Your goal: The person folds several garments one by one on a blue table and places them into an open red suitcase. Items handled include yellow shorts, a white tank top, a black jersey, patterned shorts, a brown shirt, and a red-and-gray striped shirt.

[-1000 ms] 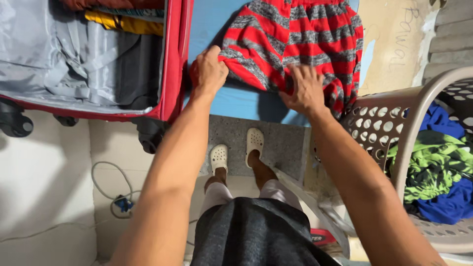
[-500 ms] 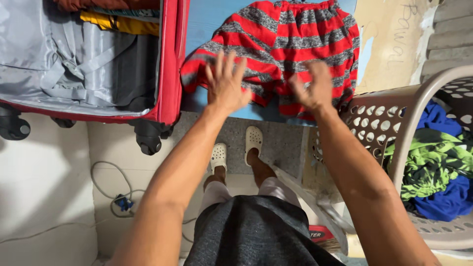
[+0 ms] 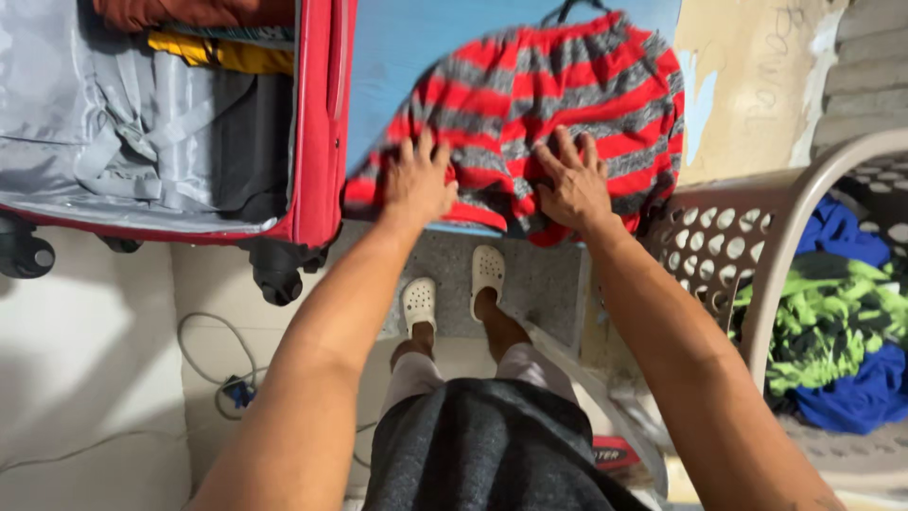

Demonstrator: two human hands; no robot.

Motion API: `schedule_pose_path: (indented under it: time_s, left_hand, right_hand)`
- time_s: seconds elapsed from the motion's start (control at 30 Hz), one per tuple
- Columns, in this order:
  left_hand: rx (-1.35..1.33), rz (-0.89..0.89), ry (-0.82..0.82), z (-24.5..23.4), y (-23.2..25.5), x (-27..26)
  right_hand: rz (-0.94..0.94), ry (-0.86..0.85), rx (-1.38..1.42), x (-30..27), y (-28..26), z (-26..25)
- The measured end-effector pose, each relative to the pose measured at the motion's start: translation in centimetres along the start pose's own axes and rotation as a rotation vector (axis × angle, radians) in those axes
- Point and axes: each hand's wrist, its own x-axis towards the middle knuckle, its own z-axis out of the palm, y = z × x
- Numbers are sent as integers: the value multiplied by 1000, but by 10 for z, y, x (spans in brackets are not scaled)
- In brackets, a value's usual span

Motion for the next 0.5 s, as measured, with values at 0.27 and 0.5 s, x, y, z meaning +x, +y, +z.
schedule_pose_path:
  time_s: [0.27, 0.5]
  left_hand:
    - [-207, -137, -217, -34, 25, 14]
    - [-356, -136, -126, -12, 20, 91]
  right_hand:
    - [65, -133, 94, 53, 5, 0]
    - [788, 10, 206, -16, 18, 24]
